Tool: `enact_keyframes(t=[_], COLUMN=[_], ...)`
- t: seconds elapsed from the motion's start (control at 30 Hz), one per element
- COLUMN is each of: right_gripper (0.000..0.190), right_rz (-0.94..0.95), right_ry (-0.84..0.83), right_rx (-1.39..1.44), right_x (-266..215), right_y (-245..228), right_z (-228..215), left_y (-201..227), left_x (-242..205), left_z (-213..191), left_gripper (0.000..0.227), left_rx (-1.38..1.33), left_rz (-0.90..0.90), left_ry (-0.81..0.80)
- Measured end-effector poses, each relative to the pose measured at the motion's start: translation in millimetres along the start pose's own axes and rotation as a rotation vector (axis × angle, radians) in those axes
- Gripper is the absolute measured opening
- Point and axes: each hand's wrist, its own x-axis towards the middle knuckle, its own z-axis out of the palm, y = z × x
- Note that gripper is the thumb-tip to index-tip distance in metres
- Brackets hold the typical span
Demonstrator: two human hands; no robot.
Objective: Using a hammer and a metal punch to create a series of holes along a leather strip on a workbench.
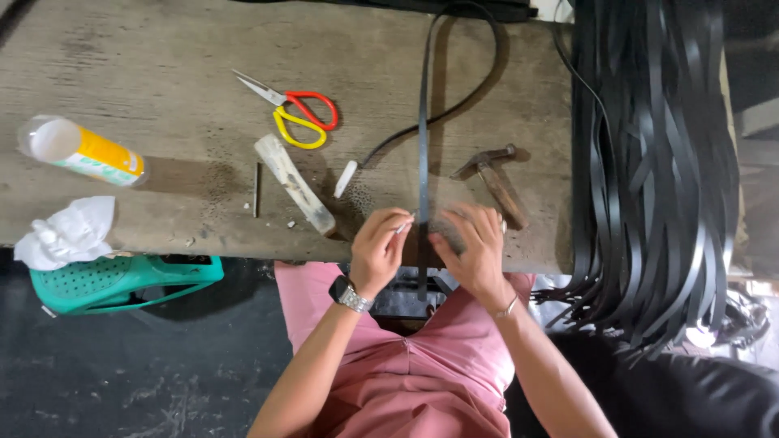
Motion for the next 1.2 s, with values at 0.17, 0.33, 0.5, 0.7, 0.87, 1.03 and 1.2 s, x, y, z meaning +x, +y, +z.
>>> enact_keyframes(t=[0.17,0.33,0.5,0.7,0.87,1.03,1.2], right_gripper=[0.031,0.024,0.024,0.059,0.042,0.031,0.039], right_rz=[0.634,1.096,1.116,0.722,0.733,0.840,0.884], right_ry=[-0.149,-0.165,-0.266,-0.611,-0.629,-0.505,-0.293], right_rx=[0.535,1.033,0.928,-0.136,-0.091,0.595,1.238], right_x=[-6,12,65,110,116,85,33], right_y=[-59,-81,-95,-82,-86,-102,-117], right_z=[-2,14,48,124,126,58,15], left_y=[16,40,40,65,66,61,61], left_x=[-29,-24,-54,-69,-69,-60,-37], left_z=[7,-24,-48,-75,-87,-89,-78], left_gripper=[0.014,0.014,0.037,0.026,0.024,0.022,0.032], left_rx=[0.080,0.163,0.339,0.252,0.227,0.061,-0.360], left_rz=[0.210,0.248,0.051,-0.159,-0.217,-0.378,-0.740], left_ry=[0.097,0.134,0.190,0.173,0.176,0.062,0.042])
